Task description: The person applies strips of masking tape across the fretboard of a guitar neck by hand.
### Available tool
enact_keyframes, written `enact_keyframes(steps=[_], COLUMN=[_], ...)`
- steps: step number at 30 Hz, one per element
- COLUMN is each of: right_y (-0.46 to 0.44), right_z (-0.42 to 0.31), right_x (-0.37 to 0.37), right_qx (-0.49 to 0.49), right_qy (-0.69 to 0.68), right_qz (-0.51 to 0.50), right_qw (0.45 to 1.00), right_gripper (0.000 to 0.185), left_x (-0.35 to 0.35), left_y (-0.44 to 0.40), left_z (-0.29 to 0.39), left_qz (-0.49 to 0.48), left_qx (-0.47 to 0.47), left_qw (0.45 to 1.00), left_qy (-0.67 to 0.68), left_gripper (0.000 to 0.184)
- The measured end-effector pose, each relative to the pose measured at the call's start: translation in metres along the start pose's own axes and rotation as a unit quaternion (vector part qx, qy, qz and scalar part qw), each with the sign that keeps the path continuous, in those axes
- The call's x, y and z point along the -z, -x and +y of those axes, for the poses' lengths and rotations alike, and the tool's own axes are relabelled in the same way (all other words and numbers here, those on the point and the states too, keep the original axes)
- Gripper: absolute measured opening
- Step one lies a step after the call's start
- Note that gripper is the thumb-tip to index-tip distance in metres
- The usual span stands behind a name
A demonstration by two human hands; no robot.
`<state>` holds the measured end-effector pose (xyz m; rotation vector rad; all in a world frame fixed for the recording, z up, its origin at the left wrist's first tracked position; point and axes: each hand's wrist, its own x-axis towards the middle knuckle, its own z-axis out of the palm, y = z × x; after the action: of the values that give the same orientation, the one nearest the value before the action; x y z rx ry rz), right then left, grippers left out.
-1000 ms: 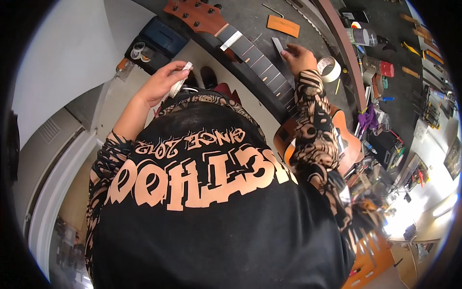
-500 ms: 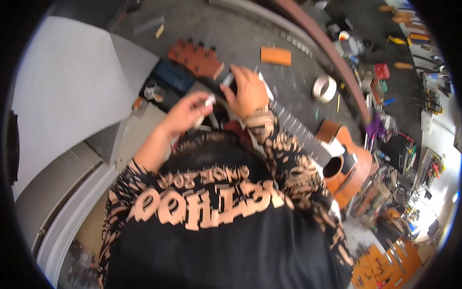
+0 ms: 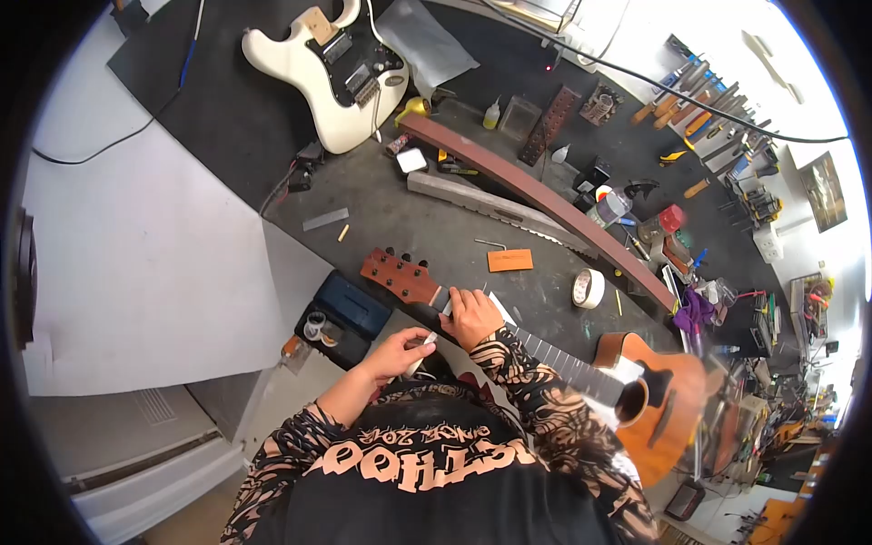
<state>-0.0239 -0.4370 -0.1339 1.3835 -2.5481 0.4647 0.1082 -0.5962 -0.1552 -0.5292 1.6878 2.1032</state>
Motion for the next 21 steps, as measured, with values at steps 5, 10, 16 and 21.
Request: enact_keyframes(steps=[5,10,16,21], right_y=[0.001,-0.001,0.018,0.016], right_z=[-0.002,-0.025,-0.036,-0.02], right_x=[0.006,0.031,0.056,0.056], right_qx=[-0.024,-0.104,-0.16,-0.181], right_qy=[-0.002,-0.082,-0.335,-0.367], right_qz=[-0.031,0.007,-0.048,-0.063], right_qw=[0.999,0.991,0.927,0.91], right_gripper=[0.056,0.059,0.038,0.027], left_x=[0.003,0.007,0.003,-0.011], left_y=[0.0,-0.003,0.001,0.001], left_z=[0.006,0.004,0.012,0.022], left_qz=[-0.013,-0.066,-0.093,-0.079], left_qx=[0.01,-0.033,-0.172,-0.155], left_qw=[1.0,0.997,0.967,0.976], left_qy=[-0.027,0.004,-0.163,-0.13], left_gripper=[0.033,0.05,0.074,0.074])
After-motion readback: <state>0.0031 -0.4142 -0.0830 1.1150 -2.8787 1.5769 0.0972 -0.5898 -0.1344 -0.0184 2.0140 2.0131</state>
